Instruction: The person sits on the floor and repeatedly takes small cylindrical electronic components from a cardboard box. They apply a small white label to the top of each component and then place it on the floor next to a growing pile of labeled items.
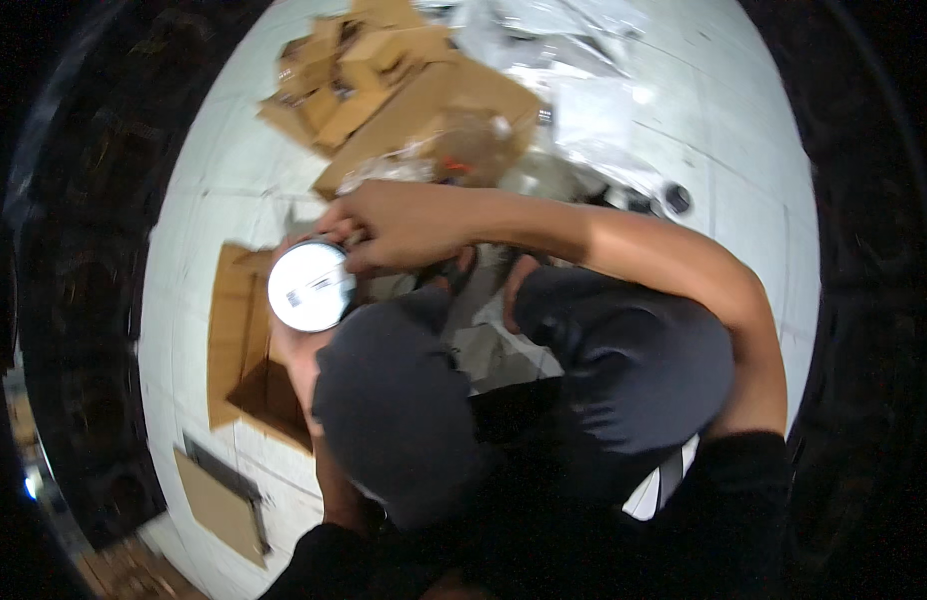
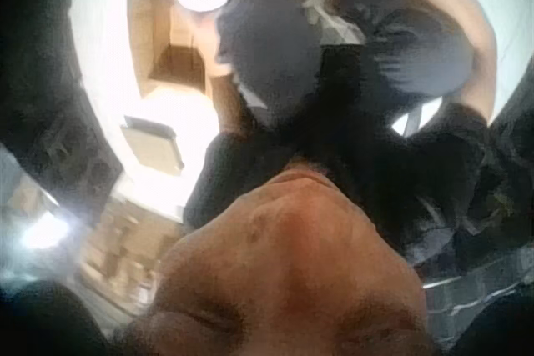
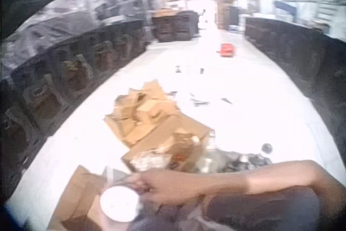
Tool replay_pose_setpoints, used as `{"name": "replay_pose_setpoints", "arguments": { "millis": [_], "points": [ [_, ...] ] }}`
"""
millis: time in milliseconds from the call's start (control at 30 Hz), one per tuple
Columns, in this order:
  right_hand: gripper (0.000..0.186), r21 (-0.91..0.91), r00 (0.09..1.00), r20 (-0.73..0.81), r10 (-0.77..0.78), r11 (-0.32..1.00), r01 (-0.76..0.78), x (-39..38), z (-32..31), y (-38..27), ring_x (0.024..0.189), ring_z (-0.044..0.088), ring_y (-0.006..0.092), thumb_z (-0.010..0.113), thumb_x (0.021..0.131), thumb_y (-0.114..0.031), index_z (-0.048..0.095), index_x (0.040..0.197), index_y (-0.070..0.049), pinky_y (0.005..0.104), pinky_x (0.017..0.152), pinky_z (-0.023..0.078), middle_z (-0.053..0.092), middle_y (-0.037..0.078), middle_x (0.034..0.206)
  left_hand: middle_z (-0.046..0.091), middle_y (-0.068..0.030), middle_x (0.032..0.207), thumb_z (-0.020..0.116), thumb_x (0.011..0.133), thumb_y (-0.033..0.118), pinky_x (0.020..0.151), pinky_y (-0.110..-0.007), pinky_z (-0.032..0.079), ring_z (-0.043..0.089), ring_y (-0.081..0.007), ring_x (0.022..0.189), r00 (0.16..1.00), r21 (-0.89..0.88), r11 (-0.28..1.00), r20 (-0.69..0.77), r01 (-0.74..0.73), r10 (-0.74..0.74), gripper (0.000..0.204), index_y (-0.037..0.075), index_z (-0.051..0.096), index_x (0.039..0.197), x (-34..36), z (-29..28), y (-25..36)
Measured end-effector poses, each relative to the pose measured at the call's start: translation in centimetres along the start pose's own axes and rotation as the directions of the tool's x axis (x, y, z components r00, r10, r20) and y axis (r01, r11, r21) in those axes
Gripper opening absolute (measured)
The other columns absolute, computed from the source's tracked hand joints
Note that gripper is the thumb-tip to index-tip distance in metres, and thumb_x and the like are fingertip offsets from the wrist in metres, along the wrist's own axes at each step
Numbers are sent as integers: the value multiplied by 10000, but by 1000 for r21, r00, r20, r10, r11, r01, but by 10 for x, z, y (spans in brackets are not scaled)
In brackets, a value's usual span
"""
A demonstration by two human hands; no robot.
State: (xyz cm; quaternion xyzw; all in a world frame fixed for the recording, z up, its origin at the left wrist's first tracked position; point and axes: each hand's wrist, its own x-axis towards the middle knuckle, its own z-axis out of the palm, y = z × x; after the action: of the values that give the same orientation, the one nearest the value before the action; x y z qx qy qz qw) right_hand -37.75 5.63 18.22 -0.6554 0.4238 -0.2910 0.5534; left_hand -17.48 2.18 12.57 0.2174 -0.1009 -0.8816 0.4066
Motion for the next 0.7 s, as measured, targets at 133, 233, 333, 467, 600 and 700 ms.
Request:
{"name": "replay_pose_setpoints", "arguments": {
  "millis": [133,233,333,467,600,700],
  "points": [
    [688,-310,993,-88,-82,949,51,-1,11,-18,1079,594,320,723,776,-359,454,1260,49,388,909,459,610,238,1136,649,-100,1047,571,907,344,879,-376,504,613,-251,988,925,165,977,-334,-132,181,345,61,616,1098,-6,47,-1],
    [812,-216,971,-197,-135,972,92,6,11,-13,1029,613,301,827,622,-389,472,1181,82,357,842,475,611,258,1100,618,-105,1116,566,921,321,934,-381,488,589,-250,1059,840,529,762,-154,-374,520,347,66,576,1156,3,53,-19],
    [754,-123,925,-322,-200,978,168,27,6,-3,898,646,275,869,546,-320,529,1072,99,320,777,497,659,205,956,555,-134,1244,539,946,311,1019,-414,430,521,-281,1189,929,393,877,-126,-275,348,339,79,551,1191,11,72,7],
    [761,126,930,-367,12,991,37,-11,-20,11,857,646,258,876,548,-318,530,1088,92,318,770,506,668,174,918,430,-189,1406,540,944,286,1116,-526,240,363,-329,1337,980,207,958,35,-198,195,255,156,570,1162,22,83,-3],
    [792,-180,737,-675,4,969,-170,-103,-23,43,887,631,235,855,586,-279,470,1208,24,330,794,501,640,185,950,407,-189,1425,553,938,272,1098,-544,276,346,-342,1352,996,409,909,59,-84,66,177,134,590,1043,25,80,-19],
    [836,-154,667,-734,131,923,-352,-155,-7,48,995,593,293,815,605,-226,383,1289,-12,373,861,478,590,199,1077,410,-188,1423,541,943,294,1090,-523,320,363,-343,1343,987,573,805,46,-154,157,195,117,592,1006,15,61,8]
  ]
}}
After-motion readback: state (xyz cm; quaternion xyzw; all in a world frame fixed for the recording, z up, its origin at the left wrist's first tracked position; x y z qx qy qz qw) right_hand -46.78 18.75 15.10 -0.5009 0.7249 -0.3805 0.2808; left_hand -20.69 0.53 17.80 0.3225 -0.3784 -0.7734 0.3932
